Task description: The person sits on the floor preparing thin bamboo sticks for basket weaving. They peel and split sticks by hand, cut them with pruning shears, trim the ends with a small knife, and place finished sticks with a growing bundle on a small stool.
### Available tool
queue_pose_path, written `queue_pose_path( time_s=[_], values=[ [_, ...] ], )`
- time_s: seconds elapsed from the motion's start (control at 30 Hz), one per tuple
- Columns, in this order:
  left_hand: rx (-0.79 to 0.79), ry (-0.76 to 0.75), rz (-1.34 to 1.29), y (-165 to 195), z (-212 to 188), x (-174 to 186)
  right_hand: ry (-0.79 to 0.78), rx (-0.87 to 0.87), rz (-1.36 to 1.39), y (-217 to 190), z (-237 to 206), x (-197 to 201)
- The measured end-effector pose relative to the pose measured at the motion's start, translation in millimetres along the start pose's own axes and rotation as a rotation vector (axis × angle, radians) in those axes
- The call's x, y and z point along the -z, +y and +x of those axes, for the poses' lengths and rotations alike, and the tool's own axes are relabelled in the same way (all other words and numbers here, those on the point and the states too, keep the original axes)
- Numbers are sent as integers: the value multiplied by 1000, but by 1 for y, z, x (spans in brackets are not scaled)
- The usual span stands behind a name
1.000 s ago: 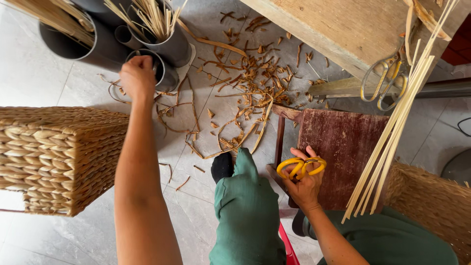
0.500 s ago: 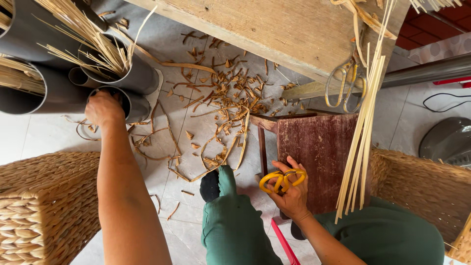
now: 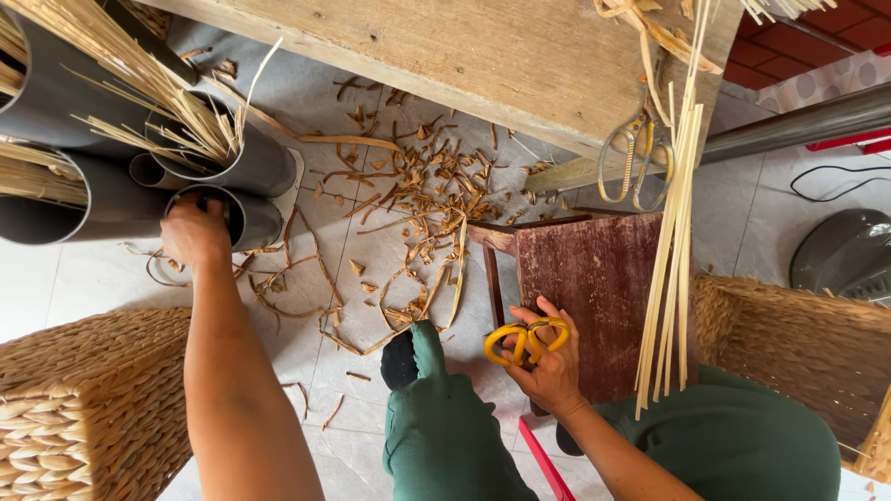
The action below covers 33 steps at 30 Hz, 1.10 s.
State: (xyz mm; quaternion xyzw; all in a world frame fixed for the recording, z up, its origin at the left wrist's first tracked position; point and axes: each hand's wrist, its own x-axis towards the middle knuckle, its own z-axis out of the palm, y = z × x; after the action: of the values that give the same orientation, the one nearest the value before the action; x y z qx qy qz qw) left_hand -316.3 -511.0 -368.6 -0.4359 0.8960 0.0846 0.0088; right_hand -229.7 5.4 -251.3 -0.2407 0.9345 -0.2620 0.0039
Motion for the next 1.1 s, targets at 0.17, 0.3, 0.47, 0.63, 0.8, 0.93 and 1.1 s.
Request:
queue_pose_path(
  time_s=[0.17, 0.3, 0.47, 0.63, 0.8, 0.93, 1.1],
  values=[
    [-110, 309, -376, -12, -26, 22, 1, 17, -5, -1, 0, 2],
    [-305, 486, -905, -25, -60, 59, 10, 26, -4, -2, -3, 3],
    [-143, 191, -1739, -21, -125, 102, 23, 66, -6, 5, -15, 0],
    [-250, -352, -1779, 22, -217, 126, 19, 47, -36, 9, -25, -6],
    [-385, -780, -1114, 88, -289, 150, 53, 124, 23, 2, -28, 6],
    [-647, -835, -902, 111, -319, 181, -10, -49, 524, -15, -27, 18],
    [-646, -932, -1011, 104, -325, 206, -267, -278, 613, -55, -21, 33]
  ],
)
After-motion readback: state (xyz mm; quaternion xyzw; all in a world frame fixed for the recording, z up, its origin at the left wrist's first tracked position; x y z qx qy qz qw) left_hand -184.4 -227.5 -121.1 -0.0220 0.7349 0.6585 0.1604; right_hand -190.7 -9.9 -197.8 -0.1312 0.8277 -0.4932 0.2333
